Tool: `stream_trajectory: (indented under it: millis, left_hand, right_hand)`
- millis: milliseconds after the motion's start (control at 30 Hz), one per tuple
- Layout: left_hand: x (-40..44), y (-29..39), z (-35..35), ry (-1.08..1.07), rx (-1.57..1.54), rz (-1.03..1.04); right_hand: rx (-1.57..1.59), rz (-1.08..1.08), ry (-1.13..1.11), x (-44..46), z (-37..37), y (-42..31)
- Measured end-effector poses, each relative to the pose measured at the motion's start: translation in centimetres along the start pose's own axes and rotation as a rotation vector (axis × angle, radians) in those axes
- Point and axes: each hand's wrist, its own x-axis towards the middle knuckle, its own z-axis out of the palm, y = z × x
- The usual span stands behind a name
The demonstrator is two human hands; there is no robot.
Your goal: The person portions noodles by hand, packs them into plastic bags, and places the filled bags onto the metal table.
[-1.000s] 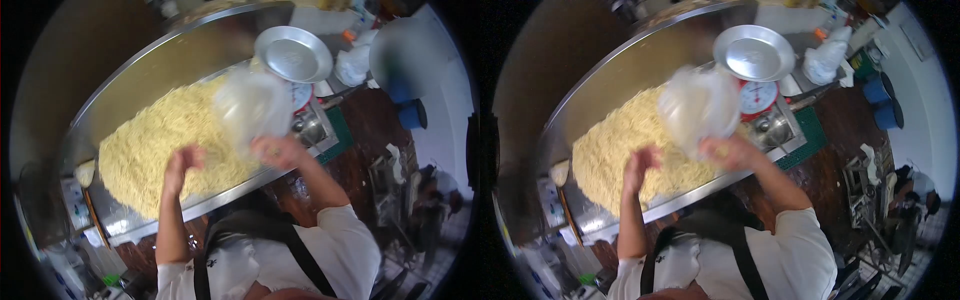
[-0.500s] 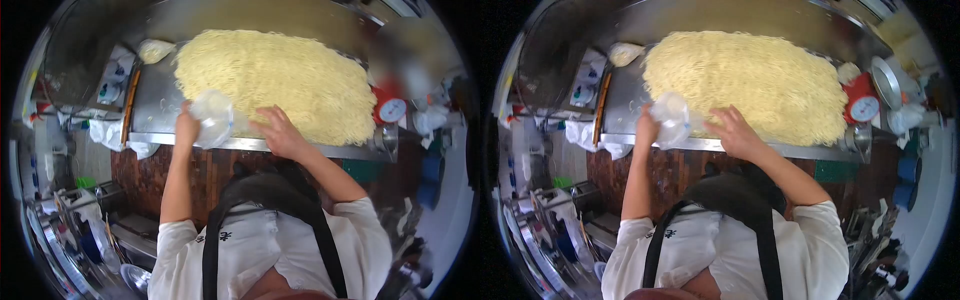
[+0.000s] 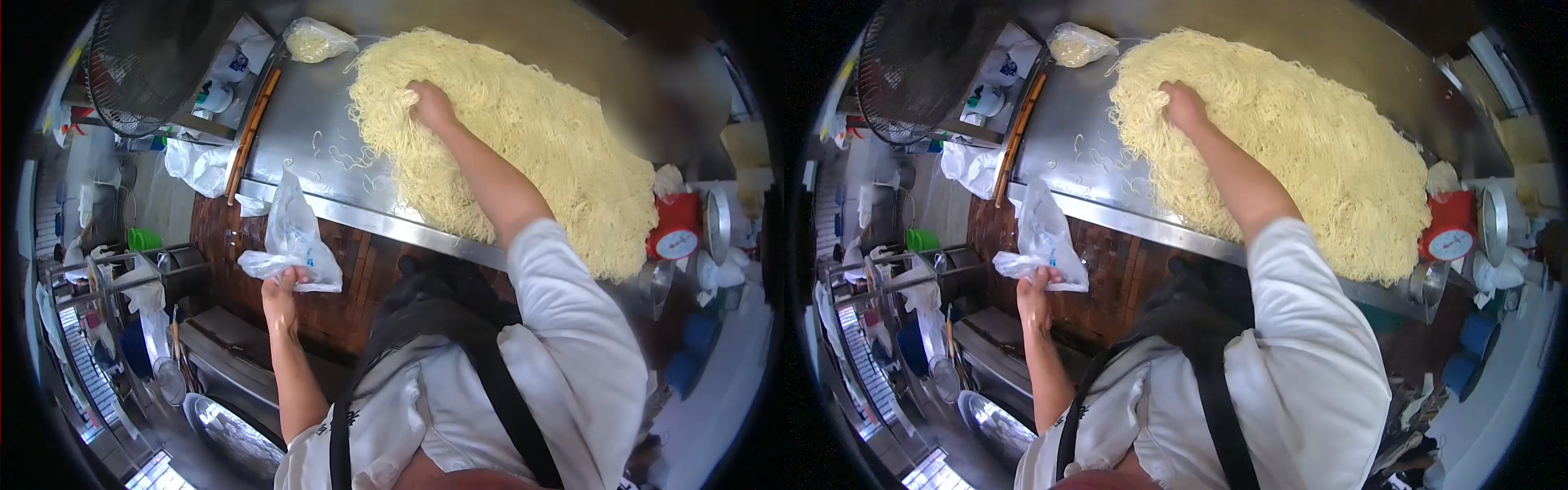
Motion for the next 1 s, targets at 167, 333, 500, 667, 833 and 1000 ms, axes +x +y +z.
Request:
stream_trajectory:
  millis: [167,333,500,667,833,1000]
  left_hand:
    - [3.5,4.1,3.9,0.013,-0.250,0.095]
    - [21.2,10.1,9.8,0.080,-0.129,0.320]
    - [28.1,20.8,19.5,0.203,0.115,0.630]
    - [14.9,23.0,23.6,-0.160,0.280,1.235]
    - [14.6,11.4,16.7,-0.254,0.438,1.485]
    - [27.0,1.8,10.9,-0.112,0.779,0.644]
  right_hand:
    - [0.670,0.016,0.443,0.9,-11.8,-8.1]
    - [1.166,-0.508,0.348,2.3,-26.6,-19.7]
    - [1.016,-0.294,0.015,-0.2,-26.9,-22.0]
    - [0.625,-0.207,-0.012,-4.4,-12.4,-16.1]
    - [0.686,-0.133,-0.073,1.3,-0.2,-14.2]
    - [0.307,-0.055,-0.289,2.1,7.7,-13.3]
